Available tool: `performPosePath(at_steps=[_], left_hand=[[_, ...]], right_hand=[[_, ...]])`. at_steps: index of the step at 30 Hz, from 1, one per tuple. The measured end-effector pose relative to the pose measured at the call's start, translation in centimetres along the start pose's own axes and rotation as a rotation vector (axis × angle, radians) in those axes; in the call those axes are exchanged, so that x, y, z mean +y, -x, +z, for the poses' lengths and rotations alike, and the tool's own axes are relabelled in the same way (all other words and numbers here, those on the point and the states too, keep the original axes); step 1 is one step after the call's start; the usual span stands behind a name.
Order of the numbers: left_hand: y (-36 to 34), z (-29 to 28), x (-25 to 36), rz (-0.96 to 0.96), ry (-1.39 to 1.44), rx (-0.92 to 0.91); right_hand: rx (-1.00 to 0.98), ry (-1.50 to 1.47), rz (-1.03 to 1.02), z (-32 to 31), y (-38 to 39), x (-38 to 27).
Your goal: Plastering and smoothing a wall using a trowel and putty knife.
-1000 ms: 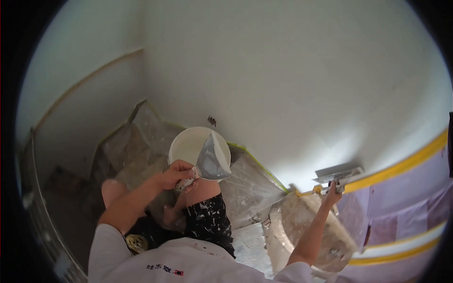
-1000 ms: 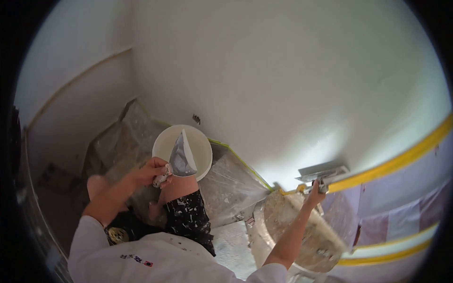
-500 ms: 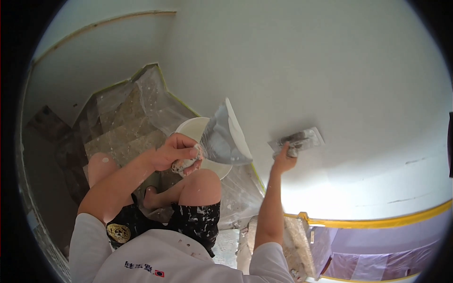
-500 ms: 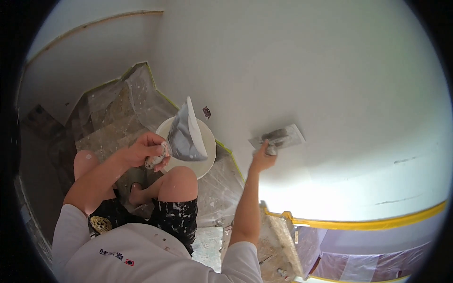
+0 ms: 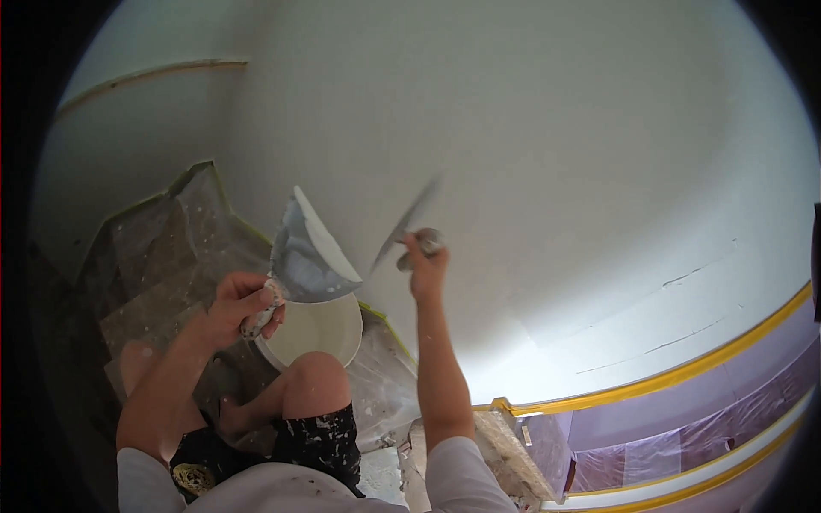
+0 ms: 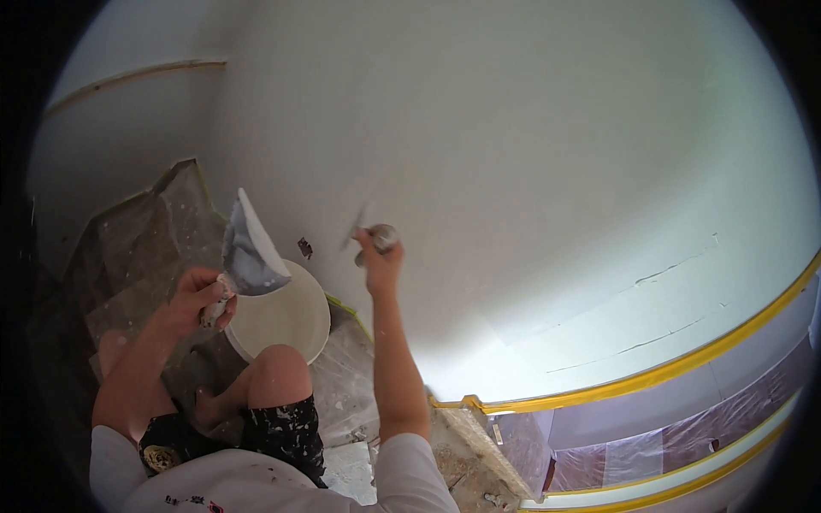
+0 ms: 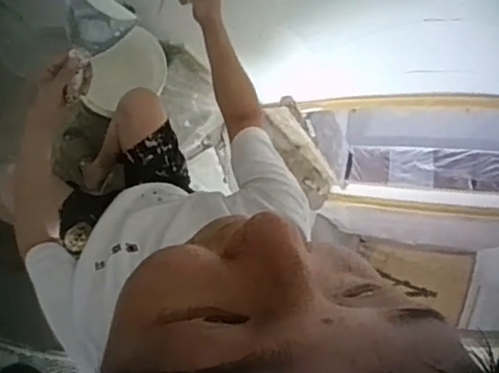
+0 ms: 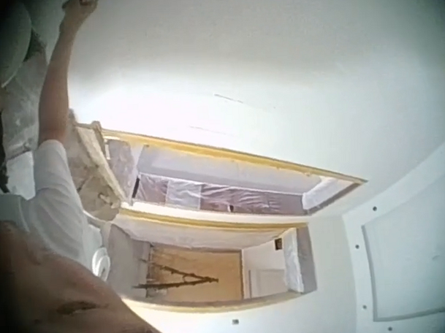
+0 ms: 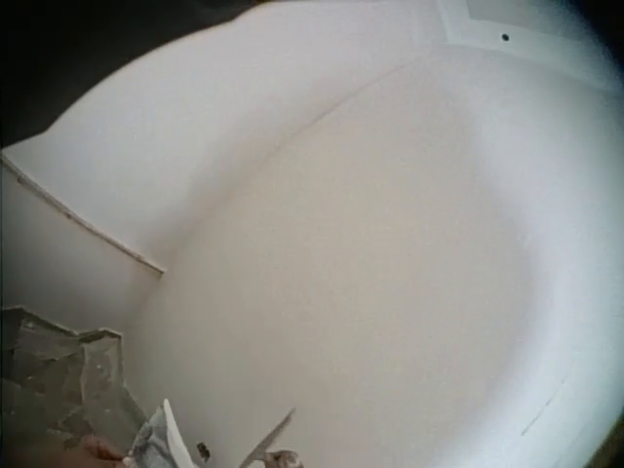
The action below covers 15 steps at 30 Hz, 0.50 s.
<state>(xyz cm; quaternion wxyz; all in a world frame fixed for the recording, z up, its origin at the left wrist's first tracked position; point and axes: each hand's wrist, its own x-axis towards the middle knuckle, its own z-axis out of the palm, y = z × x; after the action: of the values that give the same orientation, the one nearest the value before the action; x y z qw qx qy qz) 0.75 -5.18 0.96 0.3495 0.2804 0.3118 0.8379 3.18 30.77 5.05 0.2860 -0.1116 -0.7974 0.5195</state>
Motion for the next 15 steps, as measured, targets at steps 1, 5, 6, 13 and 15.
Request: performPosePath(at_steps=[1, 5, 6, 13, 15], left_hand=[[-0.2, 0.0, -0.3, -0.043, -0.023, 0.038], [-1.3, 0.6, -2.7, -0.189, -0.206, -0.076], [-1.6, 1.0, -3.5, -0.205, -0.222, -0.058], [-2.6, 2.3, -6.2, -0.216, -0.082, -0.207], [-2.8, 1.0, -5.7, -0.17, -0.02, -0.132]], right_hand=[[-0.038, -0.279, -0.073, -1.6, 1.3, -1.4], [0.131, -0.85, 0.257, -5.8, 7.1, -3.4], [0.007, -0.792, 0.259, -5.9, 8.0, -3.1], [-0.681, 0.059, 0.207, -7.4, 10.8, -4.3], [-0.524, 0.264, 0.299, -10.8, 11.7, -6.8]])
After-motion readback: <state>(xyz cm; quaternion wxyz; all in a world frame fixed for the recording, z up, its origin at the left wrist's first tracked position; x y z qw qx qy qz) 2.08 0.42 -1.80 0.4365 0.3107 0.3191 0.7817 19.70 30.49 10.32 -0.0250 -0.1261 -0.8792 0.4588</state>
